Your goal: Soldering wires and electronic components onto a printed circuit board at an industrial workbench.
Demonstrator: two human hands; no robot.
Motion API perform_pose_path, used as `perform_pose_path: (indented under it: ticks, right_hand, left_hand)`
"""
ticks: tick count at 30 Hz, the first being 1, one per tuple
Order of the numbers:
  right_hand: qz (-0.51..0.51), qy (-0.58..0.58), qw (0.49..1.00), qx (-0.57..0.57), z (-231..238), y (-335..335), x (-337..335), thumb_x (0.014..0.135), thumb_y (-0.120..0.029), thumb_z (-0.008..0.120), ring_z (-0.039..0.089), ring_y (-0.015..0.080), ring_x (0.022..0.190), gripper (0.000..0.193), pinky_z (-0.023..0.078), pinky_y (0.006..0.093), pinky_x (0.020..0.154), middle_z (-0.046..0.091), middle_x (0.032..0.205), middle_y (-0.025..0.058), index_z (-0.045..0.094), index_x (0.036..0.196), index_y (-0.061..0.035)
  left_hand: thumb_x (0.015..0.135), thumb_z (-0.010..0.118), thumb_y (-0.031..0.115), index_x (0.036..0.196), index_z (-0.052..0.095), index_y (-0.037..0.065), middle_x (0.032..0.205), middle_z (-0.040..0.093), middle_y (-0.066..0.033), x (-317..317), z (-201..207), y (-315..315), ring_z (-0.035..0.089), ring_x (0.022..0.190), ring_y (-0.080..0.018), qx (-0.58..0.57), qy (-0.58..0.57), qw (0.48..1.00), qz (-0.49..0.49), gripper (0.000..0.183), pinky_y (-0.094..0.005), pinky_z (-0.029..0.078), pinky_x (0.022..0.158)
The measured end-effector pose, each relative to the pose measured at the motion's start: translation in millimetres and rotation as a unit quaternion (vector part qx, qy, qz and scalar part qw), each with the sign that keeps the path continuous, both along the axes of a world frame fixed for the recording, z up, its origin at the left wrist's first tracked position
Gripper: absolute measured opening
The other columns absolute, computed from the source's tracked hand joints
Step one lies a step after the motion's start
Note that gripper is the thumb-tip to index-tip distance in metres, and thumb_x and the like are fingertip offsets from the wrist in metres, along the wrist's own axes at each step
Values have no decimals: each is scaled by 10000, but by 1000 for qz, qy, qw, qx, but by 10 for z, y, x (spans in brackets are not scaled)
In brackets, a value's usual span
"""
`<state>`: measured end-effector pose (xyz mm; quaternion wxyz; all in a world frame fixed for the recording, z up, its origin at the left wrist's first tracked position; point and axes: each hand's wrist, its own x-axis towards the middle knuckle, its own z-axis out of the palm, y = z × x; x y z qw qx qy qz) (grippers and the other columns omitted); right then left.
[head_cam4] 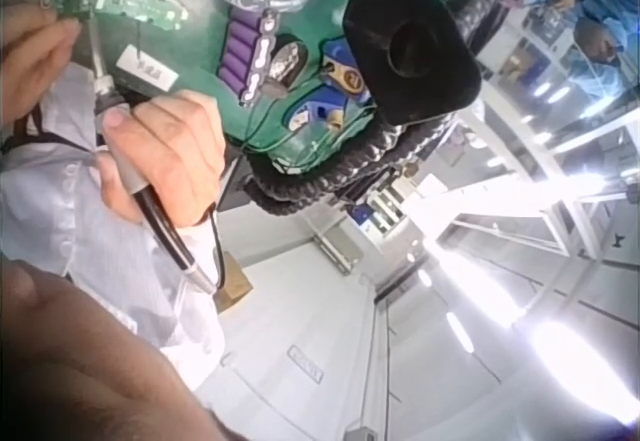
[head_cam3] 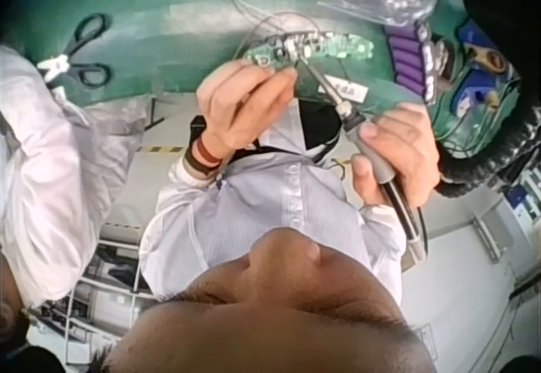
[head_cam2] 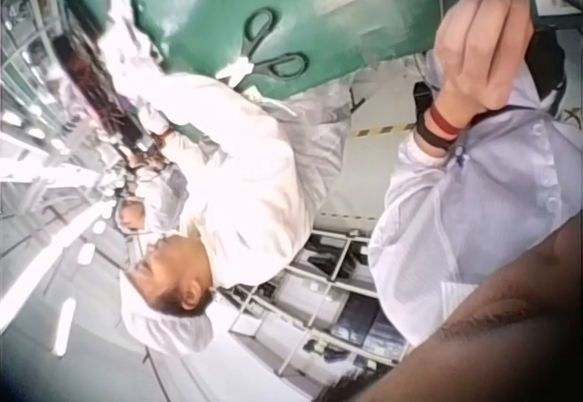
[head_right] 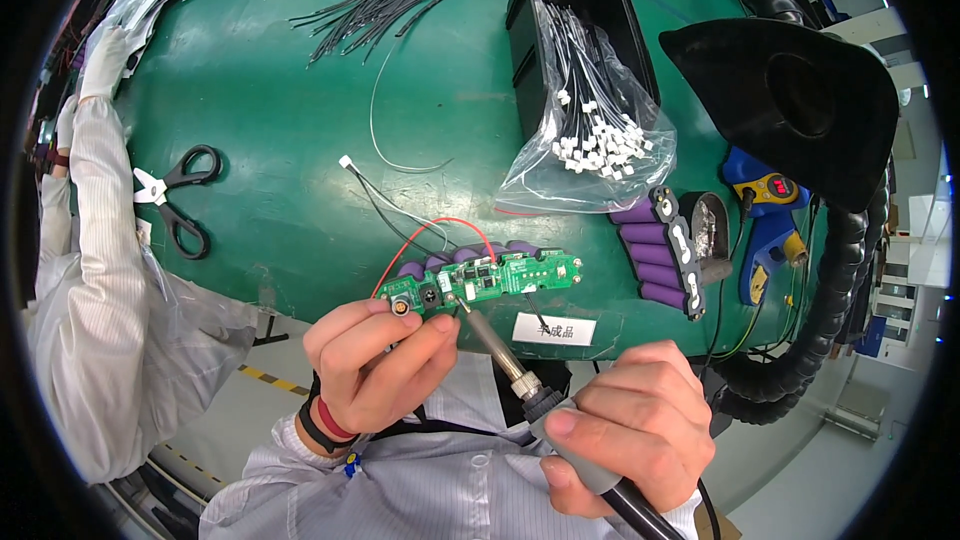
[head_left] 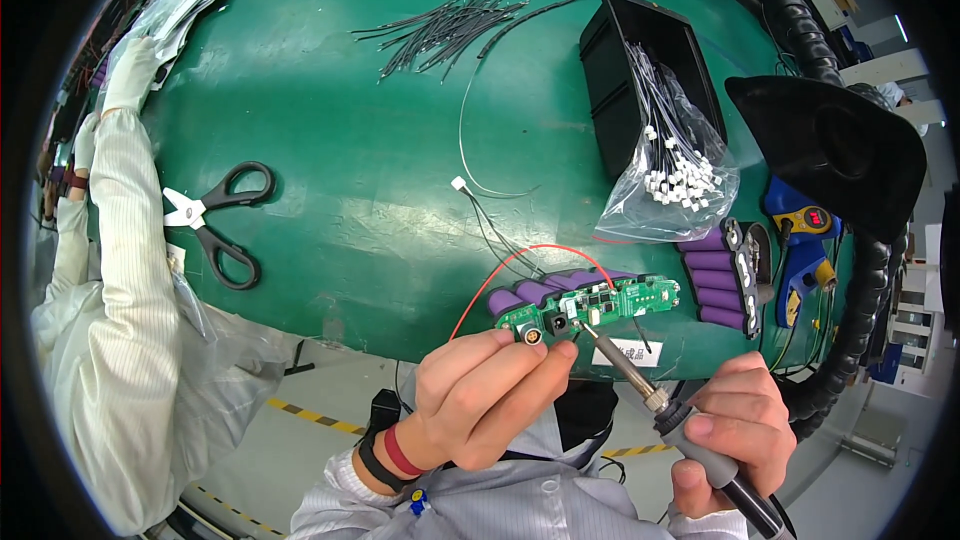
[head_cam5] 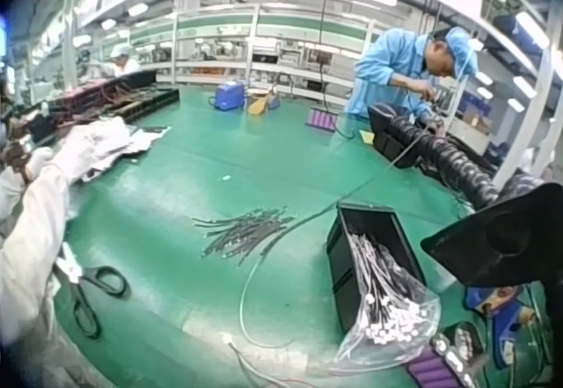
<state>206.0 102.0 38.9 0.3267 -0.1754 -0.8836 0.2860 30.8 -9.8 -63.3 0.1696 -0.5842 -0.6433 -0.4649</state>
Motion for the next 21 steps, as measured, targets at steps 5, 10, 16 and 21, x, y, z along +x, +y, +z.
perform_pose_path:
  ticks: [5, 10, 16, 21]
  right_hand:
    - [-15, 10, 1000, -18, -34, -22, 2, 794, -253, 814, 621, 206, 652, 291, 469, 339, 581, 650, 748, 54, 676, 943, -44]
    - [-16, 16, 999, -24, -47, -22, 5, 800, -258, 813, 640, 211, 634, 313, 489, 333, 570, 663, 746, 60, 671, 963, -31]
    - [-4, 0, 1000, -3, -26, -27, 3, 804, -258, 815, 643, 207, 646, 309, 489, 330, 573, 659, 738, 51, 670, 957, -32]
    - [1, 7, 1000, -1, -20, 5, -6, 804, -257, 813, 635, 205, 644, 298, 479, 326, 573, 658, 739, 48, 676, 953, -38]
  left_hand:
    - [619, 871, 32, 986, 755, 144, 1038, 573, 0, -2, 1, -4, 570, 943, -208, 5, -4, 1000, 3, 401, -288, 494, 806]
    - [616, 869, 35, 987, 756, 144, 1037, 575, -1, -10, -5, 1, 571, 937, -208, 7, -4, 1000, 3, 402, -289, 496, 807]
    - [617, 867, 33, 984, 755, 140, 1032, 575, -5, -14, -2, 3, 570, 934, -206, 6, -1, 1000, 1, 399, -289, 500, 802]
    - [618, 868, 27, 965, 749, 136, 1023, 575, -6, -6, -2, 17, 571, 923, -203, 11, -2, 1000, 5, 383, -287, 501, 796]
